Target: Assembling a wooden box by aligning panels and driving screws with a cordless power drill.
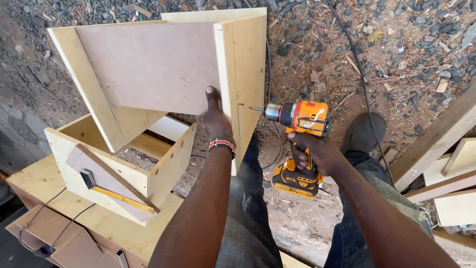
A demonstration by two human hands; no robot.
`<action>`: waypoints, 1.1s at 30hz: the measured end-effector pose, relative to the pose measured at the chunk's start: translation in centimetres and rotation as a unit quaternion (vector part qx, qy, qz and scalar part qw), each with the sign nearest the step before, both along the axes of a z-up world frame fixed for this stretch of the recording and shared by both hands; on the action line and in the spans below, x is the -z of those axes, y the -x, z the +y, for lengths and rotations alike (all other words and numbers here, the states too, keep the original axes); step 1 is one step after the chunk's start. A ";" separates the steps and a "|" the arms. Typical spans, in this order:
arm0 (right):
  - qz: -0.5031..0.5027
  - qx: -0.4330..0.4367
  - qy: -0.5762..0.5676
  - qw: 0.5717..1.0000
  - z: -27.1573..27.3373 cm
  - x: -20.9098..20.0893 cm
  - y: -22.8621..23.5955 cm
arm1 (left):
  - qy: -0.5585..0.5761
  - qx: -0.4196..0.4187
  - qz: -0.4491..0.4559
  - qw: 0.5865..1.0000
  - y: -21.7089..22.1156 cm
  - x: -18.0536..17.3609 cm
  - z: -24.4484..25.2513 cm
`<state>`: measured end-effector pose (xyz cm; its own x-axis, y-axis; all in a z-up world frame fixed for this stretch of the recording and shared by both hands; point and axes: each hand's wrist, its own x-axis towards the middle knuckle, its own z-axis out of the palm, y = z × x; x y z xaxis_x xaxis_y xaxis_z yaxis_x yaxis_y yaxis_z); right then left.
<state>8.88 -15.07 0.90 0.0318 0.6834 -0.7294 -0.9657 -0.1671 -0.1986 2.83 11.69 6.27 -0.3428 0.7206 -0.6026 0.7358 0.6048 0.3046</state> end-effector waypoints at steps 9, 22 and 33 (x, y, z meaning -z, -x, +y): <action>0.029 0.039 0.001 0.999 1.3 -1.0 1.9 | 0.009 -0.007 0.012 1.000 -2.5 -3.0 -0.6; 0.004 0.030 0.028 0.999 1.8 -1.8 1.1 | -0.009 -0.015 0.005 1.000 -3.1 -3.6 -0.9; -0.032 -0.014 0.077 0.996 1.6 -1.0 1.1 | 0.005 0.004 -0.013 1.000 -1.3 -1.1 -0.3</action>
<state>7.83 -13.51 1.85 0.0644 0.5654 -0.8223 -0.9465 -0.2265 -0.2298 4.15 11.34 7.39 -0.3214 0.7172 -0.6183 0.7322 0.6023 0.3179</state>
